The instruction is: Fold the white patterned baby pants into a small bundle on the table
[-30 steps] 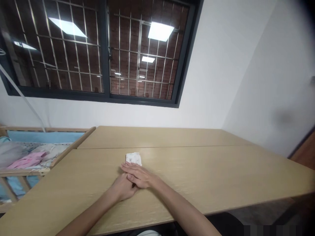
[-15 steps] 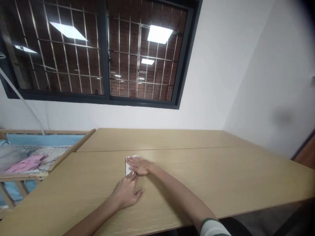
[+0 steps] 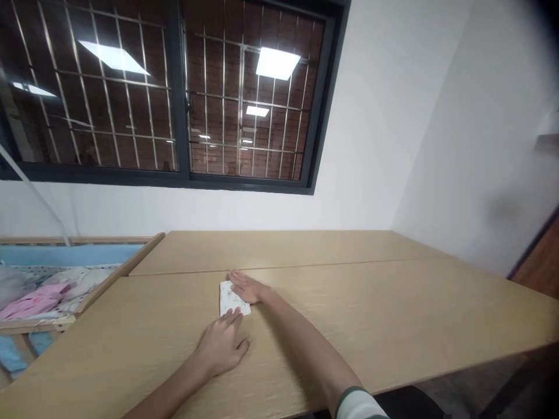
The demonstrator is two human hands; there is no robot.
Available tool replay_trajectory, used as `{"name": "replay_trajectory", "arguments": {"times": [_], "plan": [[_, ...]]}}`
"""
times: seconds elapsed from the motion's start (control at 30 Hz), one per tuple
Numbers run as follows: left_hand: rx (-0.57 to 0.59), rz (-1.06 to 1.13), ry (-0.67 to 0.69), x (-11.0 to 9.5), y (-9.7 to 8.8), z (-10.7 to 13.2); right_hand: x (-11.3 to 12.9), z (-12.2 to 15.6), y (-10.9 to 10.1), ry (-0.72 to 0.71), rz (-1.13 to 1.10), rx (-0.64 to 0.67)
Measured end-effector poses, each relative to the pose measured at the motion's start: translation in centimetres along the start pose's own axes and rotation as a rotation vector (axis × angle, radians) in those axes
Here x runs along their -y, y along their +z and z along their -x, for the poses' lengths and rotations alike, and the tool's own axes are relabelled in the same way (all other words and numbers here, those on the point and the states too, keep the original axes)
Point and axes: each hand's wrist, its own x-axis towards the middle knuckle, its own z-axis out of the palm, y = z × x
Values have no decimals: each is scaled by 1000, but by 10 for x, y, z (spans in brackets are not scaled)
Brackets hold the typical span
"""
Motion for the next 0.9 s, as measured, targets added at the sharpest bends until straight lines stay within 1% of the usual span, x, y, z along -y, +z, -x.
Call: {"name": "replay_trajectory", "arguments": {"times": [0.07,0.13,0.17,0.23,0.3,0.33,0.37,0.43,0.5,0.57,0.63,0.7,0.8,0.9], "plan": [[-6,30,-45,2,-3,-4,2,5,2,29,-18,-39],[-46,91,-101,8,-6,-11,5,12,5,90,-44,-125],[-89,125,-123,12,-8,-14,6,15,6,125,-56,-174],[-212,152,-160,22,-12,-21,7,20,7,180,-71,-264],[-313,96,-210,32,-16,-26,7,23,7,190,-77,-339],[-336,45,-247,36,-18,-28,7,24,6,179,-80,-375],[-338,-8,-287,39,-20,-29,7,25,5,165,-86,-409],[-306,-108,-358,44,-21,-31,7,26,4,139,-106,-456],[-248,-176,-396,46,-19,-32,7,28,5,125,-118,-470],[-188,-201,-405,48,-15,-33,9,30,6,123,-108,-456],[-146,-187,-378,50,-9,-35,11,33,8,125,-84,-428],[-132,-147,-342,53,-3,-38,14,35,9,131,-67,-412],[-125,-46,-325,56,4,-44,19,36,8,160,-59,-439],[-143,64,-322,58,4,-46,33,36,11,211,-58,-464]]}}
